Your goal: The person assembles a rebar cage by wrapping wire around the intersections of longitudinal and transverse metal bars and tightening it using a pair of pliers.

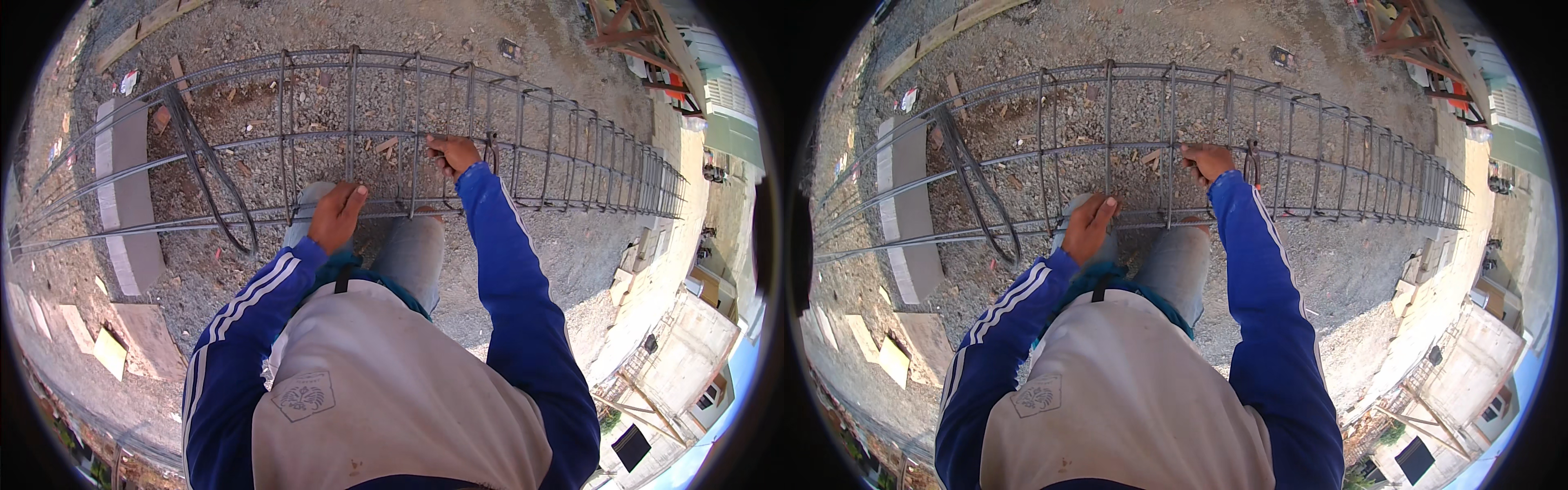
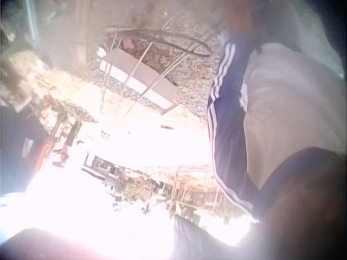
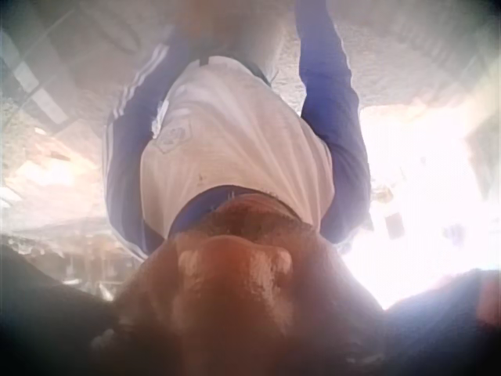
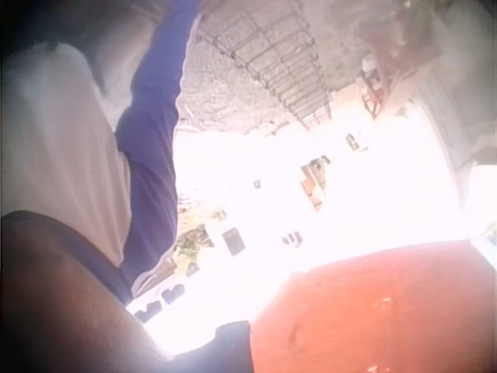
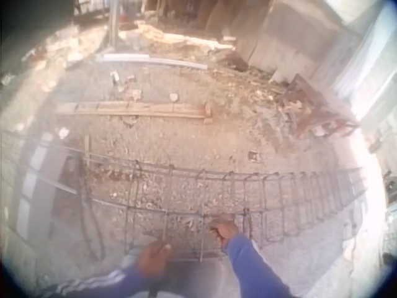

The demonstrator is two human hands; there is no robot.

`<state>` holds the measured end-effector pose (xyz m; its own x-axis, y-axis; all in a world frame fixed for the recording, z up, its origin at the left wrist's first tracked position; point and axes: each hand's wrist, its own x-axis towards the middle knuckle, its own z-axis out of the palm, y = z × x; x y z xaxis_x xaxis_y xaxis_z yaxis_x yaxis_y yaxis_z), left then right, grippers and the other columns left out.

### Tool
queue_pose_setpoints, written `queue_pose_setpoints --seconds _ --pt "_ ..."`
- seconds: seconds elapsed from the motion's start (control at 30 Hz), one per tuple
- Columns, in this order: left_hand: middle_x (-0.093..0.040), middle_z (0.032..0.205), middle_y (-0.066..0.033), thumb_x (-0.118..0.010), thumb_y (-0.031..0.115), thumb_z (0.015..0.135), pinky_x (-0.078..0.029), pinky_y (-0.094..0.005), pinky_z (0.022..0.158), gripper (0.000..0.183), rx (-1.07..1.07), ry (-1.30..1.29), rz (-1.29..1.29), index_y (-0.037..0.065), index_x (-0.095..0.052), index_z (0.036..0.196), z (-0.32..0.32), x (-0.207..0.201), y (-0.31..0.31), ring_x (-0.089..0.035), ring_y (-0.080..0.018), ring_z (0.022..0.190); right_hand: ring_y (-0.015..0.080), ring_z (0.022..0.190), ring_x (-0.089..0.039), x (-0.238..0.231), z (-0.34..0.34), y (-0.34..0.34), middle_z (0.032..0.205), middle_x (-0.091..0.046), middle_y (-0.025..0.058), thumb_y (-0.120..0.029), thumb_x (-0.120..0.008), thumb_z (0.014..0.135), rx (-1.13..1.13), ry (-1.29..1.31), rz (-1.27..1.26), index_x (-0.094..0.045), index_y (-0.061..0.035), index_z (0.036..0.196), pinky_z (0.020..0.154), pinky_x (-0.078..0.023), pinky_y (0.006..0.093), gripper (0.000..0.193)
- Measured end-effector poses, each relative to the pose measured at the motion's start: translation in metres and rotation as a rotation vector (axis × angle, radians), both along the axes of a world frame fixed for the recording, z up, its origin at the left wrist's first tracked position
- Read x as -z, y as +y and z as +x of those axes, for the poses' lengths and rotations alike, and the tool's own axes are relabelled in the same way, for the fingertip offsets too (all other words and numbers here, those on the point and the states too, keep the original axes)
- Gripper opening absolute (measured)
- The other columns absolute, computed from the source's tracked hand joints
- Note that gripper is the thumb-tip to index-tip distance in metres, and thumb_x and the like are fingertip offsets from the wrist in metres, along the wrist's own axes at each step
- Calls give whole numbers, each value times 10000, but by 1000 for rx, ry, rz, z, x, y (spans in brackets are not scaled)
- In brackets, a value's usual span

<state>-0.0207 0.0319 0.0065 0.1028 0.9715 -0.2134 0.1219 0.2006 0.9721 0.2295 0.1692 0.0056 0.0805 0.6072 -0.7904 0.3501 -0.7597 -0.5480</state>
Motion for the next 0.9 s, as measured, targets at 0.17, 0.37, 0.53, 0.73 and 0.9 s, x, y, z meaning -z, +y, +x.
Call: queue_pose_setpoints --seconds 0.17,0.37,0.53,0.73,0.9 --pt "-552 748 -90 -469 323 982 -413 -312 679 385 -53 -149 -129 -34 -572 881 15 7 -9 -500 -172 711 102 468 -499 1 -27 -52 663 -624 76 -178 -638 867 263 289 66 -660 1 821 392 -356 261 186" --pt "-583 815 -26 -497 380 960 -431 -292 675 370 -30 -428 -433 24 -593 937 59 -18 13 -549 -120 750 202 624 -623 -47 -28 -52 774 -664 123 -229 -629 860 -187 -15 194 -671 -5 1031 573 -478 357 285" --pt "-593 859 -13 -495 414 947 -428 -265 650 366 -23 -455 -543 60 -585 935 80 -24 21 -570 -106 769 380 1086 -554 -54 41 -50 1188 -554 223 -406 -675 810 -415 -920 574 -432 -61 1354 901 -447 445 689" --pt "-630 988 -39 -457 370 972 -476 -289 712 323 -38 -682 -804 86 -554 1092 89 -22 44 -607 -135 836 421 1093 -533 -21 83 -73 1226 -509 233 -409 -734 745 -450 -910 390 -310 -82 1407 907 -446 483 852" --pt "-636 982 -39 -452 347 977 -485 -300 722 302 -14 -729 -811 89 -556 1094 95 -18 56 -609 -135 835 417 995 -590 -7 103 -74 1140 -570 238 -313 -728 748 -506 -870 400 -313 -68 1400 851 -472 482 811"
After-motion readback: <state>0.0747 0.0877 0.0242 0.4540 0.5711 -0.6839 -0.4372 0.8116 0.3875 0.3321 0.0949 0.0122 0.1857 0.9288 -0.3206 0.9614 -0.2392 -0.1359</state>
